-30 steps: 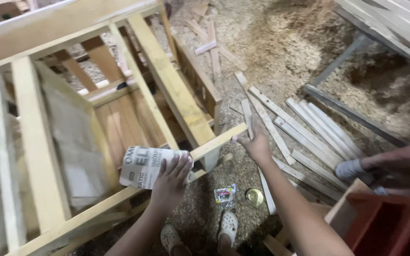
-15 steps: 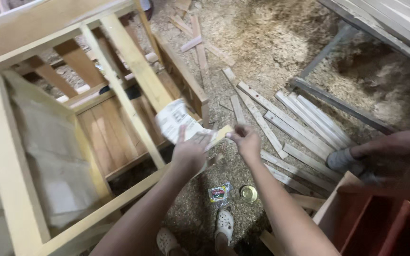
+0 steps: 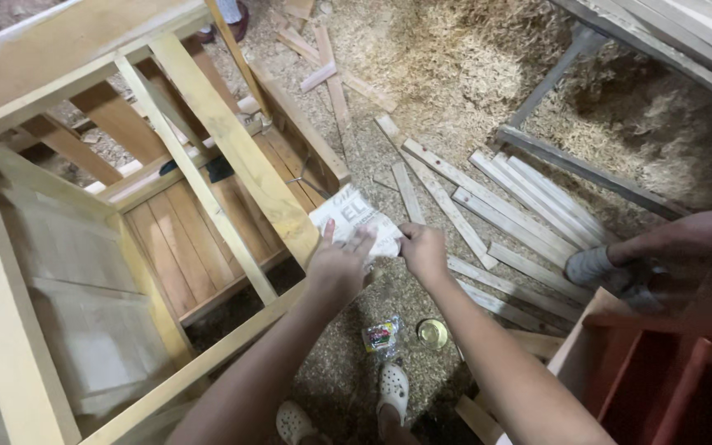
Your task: The person sands the wooden rails and slats of an unfinished furniture frame using a pink sanding block, steadying the frame with the other hand. They periodically wipe dust off the sanded surfaces with a cloth or paper and continue sanding different rails and edges of the frame.
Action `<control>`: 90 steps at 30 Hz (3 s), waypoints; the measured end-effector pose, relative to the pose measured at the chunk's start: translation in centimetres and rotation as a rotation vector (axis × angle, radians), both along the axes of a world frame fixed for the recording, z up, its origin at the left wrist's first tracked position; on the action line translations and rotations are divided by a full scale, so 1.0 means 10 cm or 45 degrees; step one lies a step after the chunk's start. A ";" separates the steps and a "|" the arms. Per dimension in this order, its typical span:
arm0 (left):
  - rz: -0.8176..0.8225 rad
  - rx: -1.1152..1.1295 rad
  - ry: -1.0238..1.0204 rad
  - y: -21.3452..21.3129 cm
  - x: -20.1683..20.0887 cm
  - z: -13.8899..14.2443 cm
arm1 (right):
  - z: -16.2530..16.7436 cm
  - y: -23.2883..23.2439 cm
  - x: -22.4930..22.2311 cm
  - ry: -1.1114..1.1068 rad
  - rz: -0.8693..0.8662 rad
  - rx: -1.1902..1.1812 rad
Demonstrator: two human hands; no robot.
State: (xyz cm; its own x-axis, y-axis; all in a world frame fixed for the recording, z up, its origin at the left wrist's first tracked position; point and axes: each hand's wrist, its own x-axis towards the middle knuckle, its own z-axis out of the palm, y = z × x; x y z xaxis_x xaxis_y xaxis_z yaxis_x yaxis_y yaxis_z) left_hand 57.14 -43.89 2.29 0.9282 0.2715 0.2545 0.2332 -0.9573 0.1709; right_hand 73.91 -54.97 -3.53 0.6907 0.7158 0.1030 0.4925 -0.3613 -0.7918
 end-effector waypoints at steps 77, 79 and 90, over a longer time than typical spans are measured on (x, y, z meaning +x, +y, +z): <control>0.222 -0.210 0.317 -0.18 -0.04 0.26 | 0.03 0.26 -0.20 1.991 0.150 0.722; 0.182 -0.172 0.501 -0.11 -0.17 0.36 | 0.13 0.21 -0.18 1.932 -0.025 0.585; 0.098 -0.164 -0.063 -0.25 -0.02 0.05 | 0.44 -0.02 -0.11 1.748 0.024 0.430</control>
